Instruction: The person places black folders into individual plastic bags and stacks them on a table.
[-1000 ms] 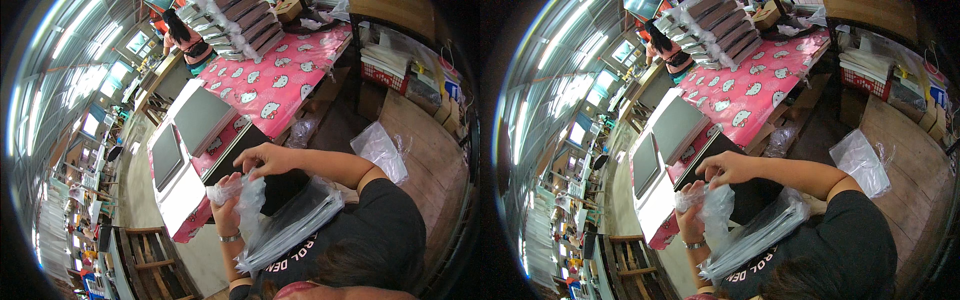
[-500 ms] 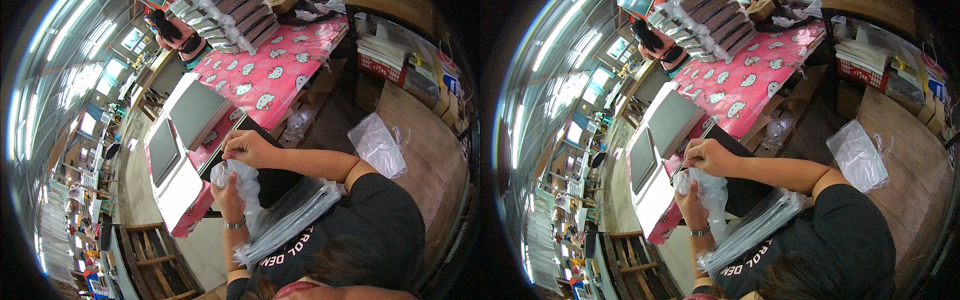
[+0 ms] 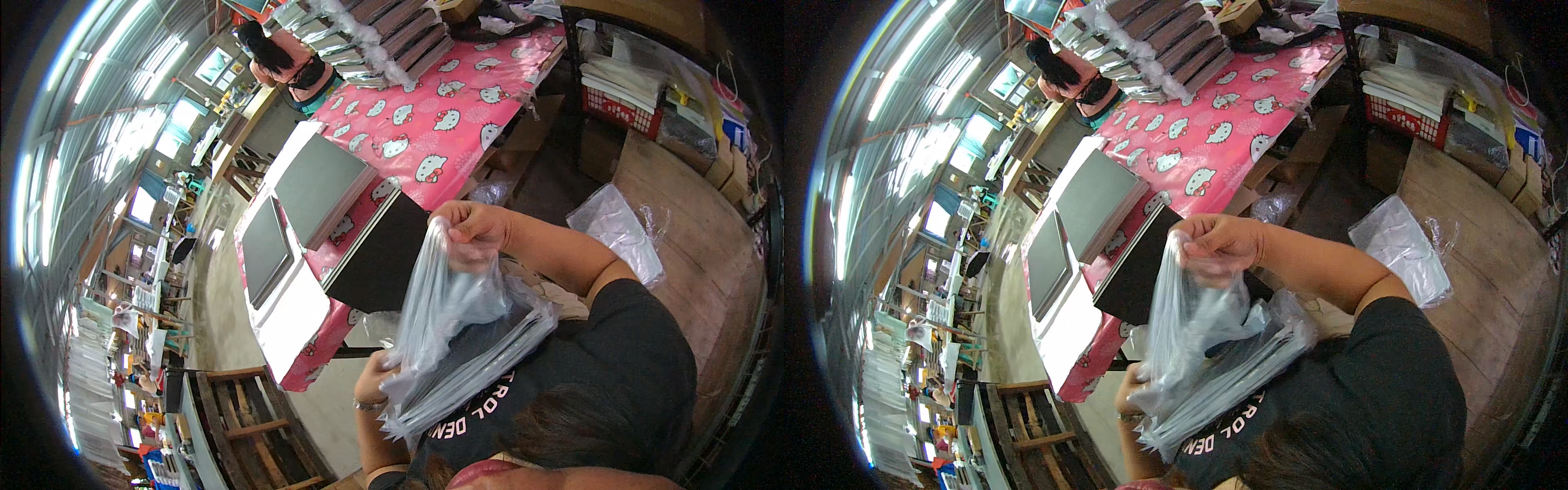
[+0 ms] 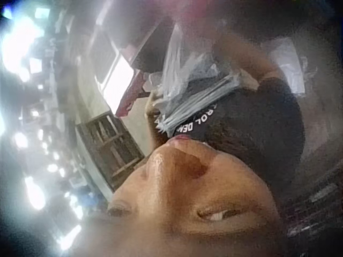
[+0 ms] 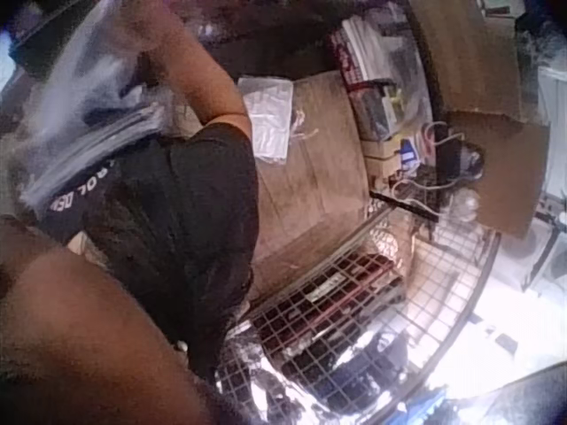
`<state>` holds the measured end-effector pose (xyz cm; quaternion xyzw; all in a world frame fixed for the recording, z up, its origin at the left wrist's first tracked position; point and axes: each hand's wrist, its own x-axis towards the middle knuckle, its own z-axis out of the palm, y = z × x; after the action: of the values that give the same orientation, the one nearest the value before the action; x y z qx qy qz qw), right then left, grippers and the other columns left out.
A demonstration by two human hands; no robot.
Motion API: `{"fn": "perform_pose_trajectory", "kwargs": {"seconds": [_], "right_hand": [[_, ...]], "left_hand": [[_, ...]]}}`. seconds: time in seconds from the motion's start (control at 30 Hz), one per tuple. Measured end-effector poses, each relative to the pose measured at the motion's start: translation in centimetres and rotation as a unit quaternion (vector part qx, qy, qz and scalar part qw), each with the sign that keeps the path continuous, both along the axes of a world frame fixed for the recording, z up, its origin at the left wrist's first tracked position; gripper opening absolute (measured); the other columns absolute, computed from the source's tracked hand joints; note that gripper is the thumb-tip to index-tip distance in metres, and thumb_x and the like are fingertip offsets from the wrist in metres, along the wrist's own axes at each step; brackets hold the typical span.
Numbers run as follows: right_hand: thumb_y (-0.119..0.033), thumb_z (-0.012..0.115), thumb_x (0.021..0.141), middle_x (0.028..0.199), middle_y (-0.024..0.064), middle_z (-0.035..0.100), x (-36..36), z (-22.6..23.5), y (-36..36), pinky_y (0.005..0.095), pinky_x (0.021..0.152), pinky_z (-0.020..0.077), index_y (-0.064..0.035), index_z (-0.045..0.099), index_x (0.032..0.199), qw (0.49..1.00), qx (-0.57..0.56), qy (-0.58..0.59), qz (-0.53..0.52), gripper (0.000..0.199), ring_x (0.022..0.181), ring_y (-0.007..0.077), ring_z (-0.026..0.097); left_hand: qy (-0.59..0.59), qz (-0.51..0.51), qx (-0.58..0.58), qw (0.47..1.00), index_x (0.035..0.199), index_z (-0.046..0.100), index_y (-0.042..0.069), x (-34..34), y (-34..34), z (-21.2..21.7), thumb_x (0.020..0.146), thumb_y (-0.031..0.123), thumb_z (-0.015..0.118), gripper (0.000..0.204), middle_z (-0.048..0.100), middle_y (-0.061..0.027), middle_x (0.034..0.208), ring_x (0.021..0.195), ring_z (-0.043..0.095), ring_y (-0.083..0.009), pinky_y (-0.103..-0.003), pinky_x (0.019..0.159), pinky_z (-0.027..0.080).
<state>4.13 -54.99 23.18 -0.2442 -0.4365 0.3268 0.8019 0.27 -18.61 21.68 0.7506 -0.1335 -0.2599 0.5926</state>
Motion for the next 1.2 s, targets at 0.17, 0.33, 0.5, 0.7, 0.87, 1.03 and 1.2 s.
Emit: {"fn": "perform_pose_trajectory", "kwargs": {"seconds": [0.17,0.33,0.5,0.7,0.87,1.03,1.2], "right_hand": [[-0.018,0.062,0.087,0.087,0.0061,0.064,-1.1,1.7,1.8,0.0302,0.081,0.0438,0.0013,0.065,0.089,0.882,-0.371,-0.275,-0.096,0.020,0.085,0.0136,0.058],[-0.029,0.059,0.088,0.069,0.0016,0.056,0.1,2.7,1.7,0.0268,0.063,0.0455,-0.0062,0.054,0.078,0.948,-0.086,0.121,-0.280,0.026,0.064,0.0101,0.054],[-0.022,0.059,0.089,0.077,0.0051,0.063,1.8,-0.1,0.6,0.0255,0.060,0.0440,-0.0026,0.059,0.083,0.901,-0.359,-0.193,-0.146,0.020,0.065,0.0094,0.055],[-0.022,0.061,0.088,0.075,0.0002,0.061,0.8,1.8,0.8,0.0244,0.063,0.0474,-0.0026,0.061,0.088,0.953,-0.078,0.140,-0.259,0.019,0.070,0.0087,0.058],[-0.026,0.063,0.087,0.073,0.0009,0.059,1.8,-2.1,0.7,0.0250,0.057,0.0450,-0.0013,0.061,0.092,0.905,-0.412,-0.055,-0.086,0.026,0.061,0.0077,0.053],[-0.017,0.060,0.088,0.087,0.0034,0.064,2.3,-0.4,0.2,0.0275,0.073,0.0511,-0.0036,0.057,0.100,0.961,-0.028,0.096,-0.258,0.018,0.081,0.0114,0.063],[-0.016,0.059,0.088,0.081,0.0008,0.058,3.6,0.5,-0.7,0.0232,0.065,0.0466,-0.0035,0.053,0.105,0.954,-0.078,0.099,-0.273,0.022,0.071,0.0097,0.057]], "left_hand": [[-0.050,0.114,-0.333,0.935,0.108,0.057,0.000,0.4,3.7,2.7,0.085,0.023,0.058,0.032,0.064,-0.0100,0.091,0.078,0.063,-0.0225,-0.036,0.070,0.052],[-0.018,-0.056,0.016,0.998,0.098,0.061,-0.001,-0.8,-1.8,3.4,0.077,0.006,0.065,0.023,0.064,-0.0064,0.086,0.071,0.060,-0.0154,-0.030,0.063,0.049],[0.008,0.105,-0.421,0.901,0.101,0.059,-0.003,1.1,1.6,3.7,0.075,0.004,0.061,0.027,0.064,-0.0130,0.081,0.062,0.062,-0.0240,-0.034,0.051,0.050],[0.046,-0.070,0.087,0.993,0.099,0.062,0.002,0.7,-0.4,1.3,0.075,0.013,0.072,0.028,0.063,-0.0019,0.080,0.065,0.056,-0.0088,-0.025,0.057,0.046],[0.012,0.120,-0.435,0.892,0.092,0.063,0.004,3.5,4.2,-2.0,0.081,0.017,0.064,0.017,0.065,-0.0072,0.078,0.064,0.061,-0.0182,-0.034,0.058,0.050],[0.072,0.001,-0.047,0.996,0.095,0.064,0.004,2.5,1.4,-4.1,0.075,0.013,0.070,0.022,0.059,-0.0009,0.066,0.052,0.050,-0.0093,-0.025,0.046,0.039],[-0.006,0.082,-0.355,0.931,0.113,0.055,-0.003,4.4,1.6,-0.7,0.080,0.018,0.064,0.040,0.061,-0.0213,0.109,0.099,0.060,-0.0277,-0.033,0.067,0.053]]}}
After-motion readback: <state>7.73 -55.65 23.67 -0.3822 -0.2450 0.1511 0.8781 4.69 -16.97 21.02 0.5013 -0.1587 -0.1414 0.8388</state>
